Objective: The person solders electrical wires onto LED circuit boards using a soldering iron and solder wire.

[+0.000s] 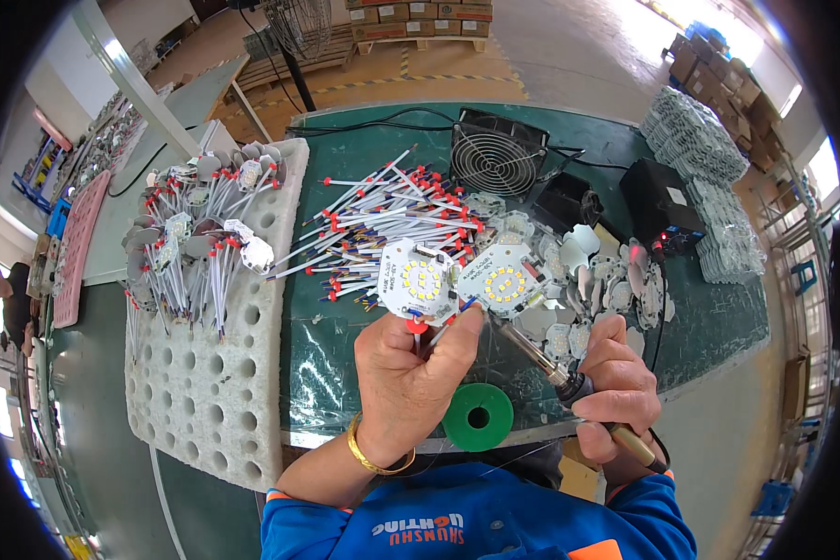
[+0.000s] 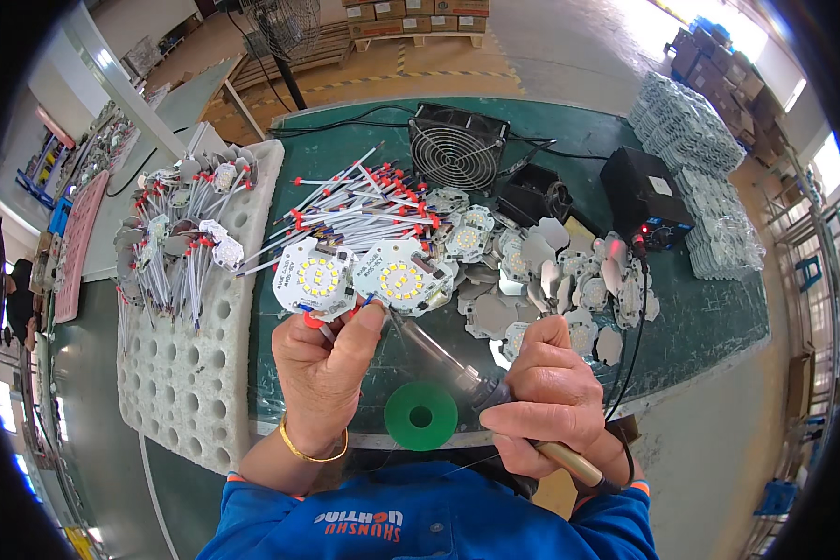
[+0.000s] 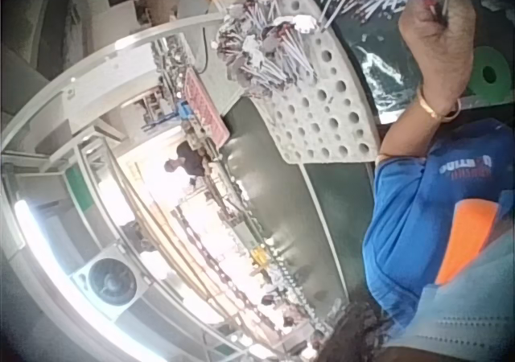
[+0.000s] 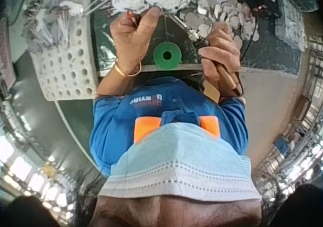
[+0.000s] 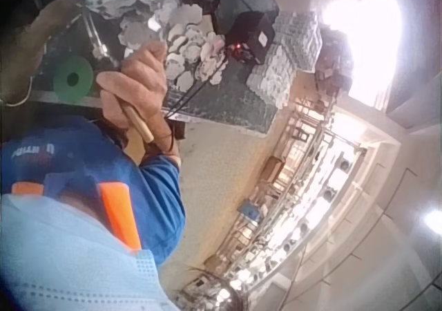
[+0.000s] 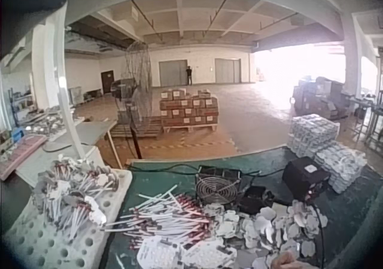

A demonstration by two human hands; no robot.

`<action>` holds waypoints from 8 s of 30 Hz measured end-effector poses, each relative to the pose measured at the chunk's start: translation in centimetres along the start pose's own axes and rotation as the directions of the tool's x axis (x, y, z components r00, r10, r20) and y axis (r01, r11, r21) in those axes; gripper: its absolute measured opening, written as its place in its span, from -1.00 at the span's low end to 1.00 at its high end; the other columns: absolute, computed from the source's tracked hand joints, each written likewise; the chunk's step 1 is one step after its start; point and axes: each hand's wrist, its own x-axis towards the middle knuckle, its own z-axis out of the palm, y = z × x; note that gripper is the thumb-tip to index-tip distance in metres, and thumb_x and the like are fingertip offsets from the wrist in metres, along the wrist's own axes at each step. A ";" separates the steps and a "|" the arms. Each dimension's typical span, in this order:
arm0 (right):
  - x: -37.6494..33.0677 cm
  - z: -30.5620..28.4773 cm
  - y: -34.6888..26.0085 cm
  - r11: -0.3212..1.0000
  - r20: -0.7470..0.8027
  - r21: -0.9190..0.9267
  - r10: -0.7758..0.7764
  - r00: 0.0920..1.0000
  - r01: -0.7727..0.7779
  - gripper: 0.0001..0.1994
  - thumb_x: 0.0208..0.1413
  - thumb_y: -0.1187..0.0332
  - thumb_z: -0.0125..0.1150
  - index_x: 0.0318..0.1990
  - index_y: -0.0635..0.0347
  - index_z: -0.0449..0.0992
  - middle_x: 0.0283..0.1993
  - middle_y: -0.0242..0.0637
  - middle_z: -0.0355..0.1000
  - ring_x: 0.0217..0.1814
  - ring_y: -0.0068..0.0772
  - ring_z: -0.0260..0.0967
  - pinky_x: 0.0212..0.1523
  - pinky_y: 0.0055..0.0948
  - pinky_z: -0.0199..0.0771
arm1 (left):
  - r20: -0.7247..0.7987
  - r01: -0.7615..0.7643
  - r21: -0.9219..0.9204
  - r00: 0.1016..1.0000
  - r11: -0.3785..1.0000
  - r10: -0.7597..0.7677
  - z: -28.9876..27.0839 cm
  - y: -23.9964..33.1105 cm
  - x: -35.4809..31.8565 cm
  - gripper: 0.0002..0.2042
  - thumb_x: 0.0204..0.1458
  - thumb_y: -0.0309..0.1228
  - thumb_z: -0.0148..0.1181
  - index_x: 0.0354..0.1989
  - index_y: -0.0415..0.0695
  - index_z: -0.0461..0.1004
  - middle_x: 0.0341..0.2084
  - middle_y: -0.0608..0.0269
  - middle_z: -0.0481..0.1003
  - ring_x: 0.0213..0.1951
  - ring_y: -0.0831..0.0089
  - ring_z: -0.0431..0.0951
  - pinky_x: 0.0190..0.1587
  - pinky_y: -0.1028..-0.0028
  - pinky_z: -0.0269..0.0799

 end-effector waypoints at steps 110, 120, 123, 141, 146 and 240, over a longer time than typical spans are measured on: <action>-0.6 -0.7 0.7 0.994 -0.027 0.023 -0.110 0.994 0.111 -0.71 -0.31 0.51 0.10 -0.34 -0.07 0.54 -0.64 -0.50 0.17 -0.63 -0.50 0.15 -0.42 -0.38 0.00 | 0.243 0.203 -0.120 0.955 0.972 -0.169 -1.5 1.2 0.5 -0.84 -0.04 -0.54 0.15 -0.26 -0.26 0.54 -0.61 0.54 0.38 -0.54 0.81 0.25 -0.51 0.73 0.15; -0.6 -0.5 0.7 0.995 0.007 -0.043 -0.092 0.996 0.093 -0.67 -0.38 0.51 0.08 -0.36 -0.12 0.55 -0.63 -0.51 0.14 -0.62 -0.51 0.13 -0.41 -0.41 0.01 | 0.239 0.221 -0.109 0.952 0.969 -0.190 -1.6 1.2 0.4 -0.84 -0.05 -0.57 0.14 -0.28 -0.27 0.54 -0.64 0.57 0.35 -0.56 0.83 0.22 -0.53 0.74 0.13; -0.5 -0.4 0.7 0.995 0.007 -0.040 -0.092 0.996 0.092 -0.68 -0.37 0.50 0.08 -0.37 -0.12 0.54 -0.63 -0.51 0.15 -0.62 -0.51 0.13 -0.41 -0.41 0.02 | 0.228 0.212 -0.137 0.957 0.968 -0.177 -1.5 1.2 0.3 -0.84 -0.06 -0.56 0.14 -0.28 -0.27 0.54 -0.65 0.57 0.34 -0.56 0.83 0.22 -0.54 0.74 0.12; -0.2 -0.3 1.6 0.996 -0.074 -0.044 -0.086 0.994 0.083 -0.80 -0.32 0.52 0.09 -0.44 0.06 0.48 -0.64 -0.44 0.20 -0.63 -0.45 0.12 -0.44 -0.37 0.01 | 0.298 0.518 -0.352 0.852 0.780 -0.431 -2.0 -1.1 1.6 -0.76 -0.07 -0.51 0.14 -0.21 -0.35 0.47 -0.53 0.14 0.52 -0.54 0.58 0.43 -0.49 0.68 0.28; 0.4 0.3 1.8 0.992 -0.087 -0.109 -0.076 0.993 0.067 -0.78 -0.33 0.58 0.11 -0.43 0.09 0.47 -0.64 -0.43 0.19 -0.63 -0.45 0.11 -0.46 -0.38 0.02 | 0.327 0.585 -0.391 0.810 0.710 -0.487 -1.9 -1.8 1.8 -0.76 -0.06 -0.51 0.13 -0.21 -0.39 0.44 -0.53 0.12 0.52 -0.53 0.56 0.43 -0.51 0.63 0.27; -2.4 0.6 6.3 0.766 -0.256 -0.602 0.082 0.963 -0.225 -0.72 -0.26 0.69 0.18 -0.34 0.23 0.34 -0.52 -0.21 0.33 -0.60 -0.24 0.30 -0.58 -0.39 0.28 | 0.609 -0.311 0.609 0.773 0.729 -0.179 -5.6 -6.9 3.4 -0.86 -0.20 -0.43 0.26 -0.42 -0.13 0.52 -0.54 0.18 0.48 -0.47 0.18 0.47 -0.38 0.33 0.36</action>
